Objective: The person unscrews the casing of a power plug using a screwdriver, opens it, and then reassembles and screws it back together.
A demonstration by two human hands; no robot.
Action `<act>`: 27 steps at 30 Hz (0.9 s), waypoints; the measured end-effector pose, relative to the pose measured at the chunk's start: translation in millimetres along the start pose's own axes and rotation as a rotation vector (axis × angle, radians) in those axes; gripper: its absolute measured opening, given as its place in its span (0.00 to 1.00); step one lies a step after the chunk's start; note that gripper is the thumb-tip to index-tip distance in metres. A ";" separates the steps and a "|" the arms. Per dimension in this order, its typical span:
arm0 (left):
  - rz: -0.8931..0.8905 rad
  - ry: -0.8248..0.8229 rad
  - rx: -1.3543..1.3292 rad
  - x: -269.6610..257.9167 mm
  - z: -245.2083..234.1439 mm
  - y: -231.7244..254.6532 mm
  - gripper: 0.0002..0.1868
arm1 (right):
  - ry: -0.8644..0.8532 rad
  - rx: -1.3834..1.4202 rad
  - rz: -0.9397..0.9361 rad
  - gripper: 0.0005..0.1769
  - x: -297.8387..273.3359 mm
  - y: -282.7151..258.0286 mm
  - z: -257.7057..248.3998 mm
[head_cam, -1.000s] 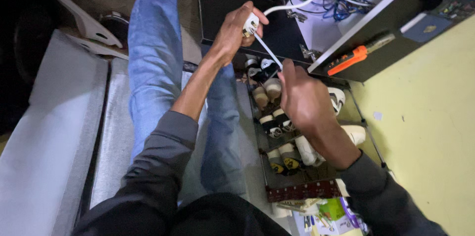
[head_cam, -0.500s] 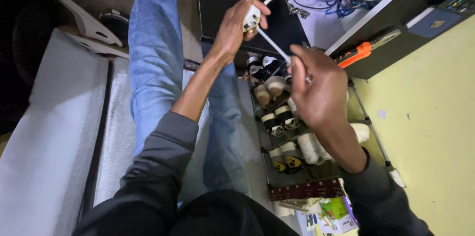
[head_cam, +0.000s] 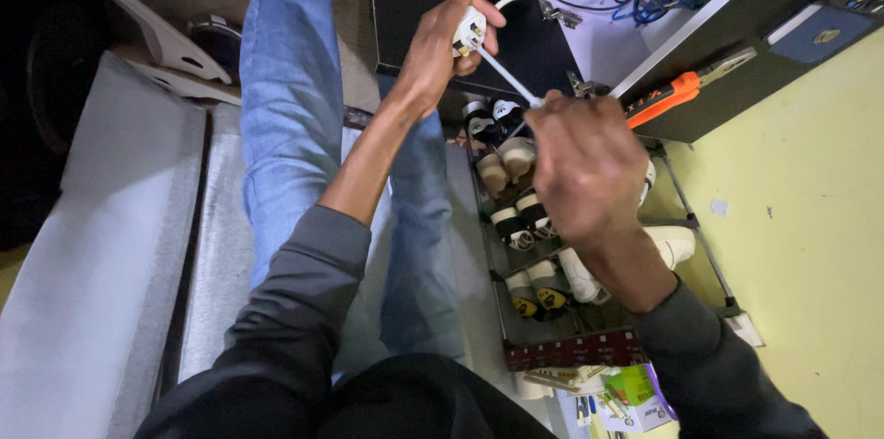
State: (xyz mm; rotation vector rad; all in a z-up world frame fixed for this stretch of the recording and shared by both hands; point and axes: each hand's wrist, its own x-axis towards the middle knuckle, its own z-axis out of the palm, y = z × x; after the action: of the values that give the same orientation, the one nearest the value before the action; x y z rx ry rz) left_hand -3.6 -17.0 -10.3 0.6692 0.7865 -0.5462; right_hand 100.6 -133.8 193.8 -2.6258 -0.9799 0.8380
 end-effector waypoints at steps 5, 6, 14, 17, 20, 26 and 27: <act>0.037 0.016 -0.015 1.6 -1.8 -2.8 0.30 | 0.032 0.105 0.077 0.05 5.2 -9.2 -3.6; 0.047 0.032 -0.009 2.0 -1.3 -4.0 0.29 | 0.046 0.143 0.128 0.08 5.3 -10.3 -1.5; 0.045 0.050 -0.033 2.7 -1.1 -0.7 0.30 | -0.273 0.450 0.629 0.18 -10.5 5.1 13.0; 0.037 0.014 -0.094 2.6 0.3 1.2 0.28 | -0.183 0.585 0.668 0.12 -10.1 6.0 9.9; 0.003 -0.025 -0.196 2.1 2.4 5.7 0.26 | -0.101 0.625 0.628 0.09 -11.2 2.0 5.8; -0.036 -0.060 -0.339 2.0 2.1 13.4 0.25 | -0.028 0.633 0.607 0.07 -10.8 -3.1 8.0; -0.047 -0.065 -0.367 2.6 1.9 14.3 0.24 | -0.037 0.639 0.620 0.07 -9.7 -2.3 8.6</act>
State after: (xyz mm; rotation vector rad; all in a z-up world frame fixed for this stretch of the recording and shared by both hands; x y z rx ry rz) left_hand 8.3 -9.3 -6.5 0.2938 0.8165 -0.4481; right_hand 88.4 -138.4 191.9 -2.3213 0.1430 1.0935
